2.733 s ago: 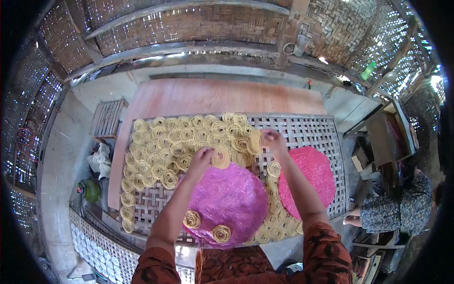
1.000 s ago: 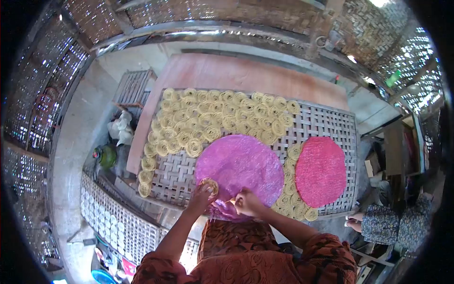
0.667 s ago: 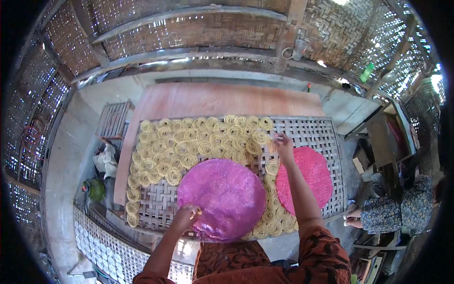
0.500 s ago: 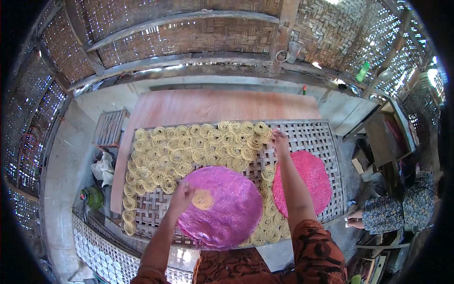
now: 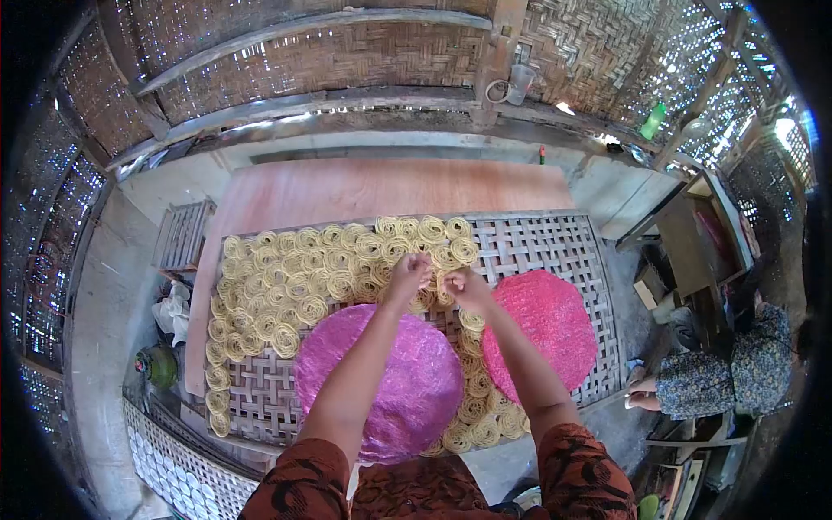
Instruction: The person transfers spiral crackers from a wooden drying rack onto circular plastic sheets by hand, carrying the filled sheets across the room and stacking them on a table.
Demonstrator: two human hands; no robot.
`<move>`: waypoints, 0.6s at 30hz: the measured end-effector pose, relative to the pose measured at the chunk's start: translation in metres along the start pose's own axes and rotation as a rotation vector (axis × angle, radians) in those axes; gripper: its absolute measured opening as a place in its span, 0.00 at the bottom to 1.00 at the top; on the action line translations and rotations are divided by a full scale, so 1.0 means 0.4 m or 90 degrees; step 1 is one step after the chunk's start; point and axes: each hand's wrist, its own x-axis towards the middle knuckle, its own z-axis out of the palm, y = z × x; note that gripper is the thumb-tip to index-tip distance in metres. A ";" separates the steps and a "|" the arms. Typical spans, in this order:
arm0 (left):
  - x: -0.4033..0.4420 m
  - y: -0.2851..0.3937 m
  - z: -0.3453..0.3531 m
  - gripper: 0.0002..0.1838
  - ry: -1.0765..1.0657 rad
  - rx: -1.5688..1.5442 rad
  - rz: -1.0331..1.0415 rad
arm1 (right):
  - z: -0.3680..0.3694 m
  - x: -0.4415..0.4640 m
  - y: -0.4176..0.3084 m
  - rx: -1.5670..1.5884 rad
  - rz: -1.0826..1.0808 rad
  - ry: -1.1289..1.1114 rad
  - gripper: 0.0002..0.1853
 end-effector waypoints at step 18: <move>-0.596 -0.111 -0.057 0.19 -0.132 0.897 0.199 | -0.056 -0.021 0.035 -0.128 -0.146 0.275 0.17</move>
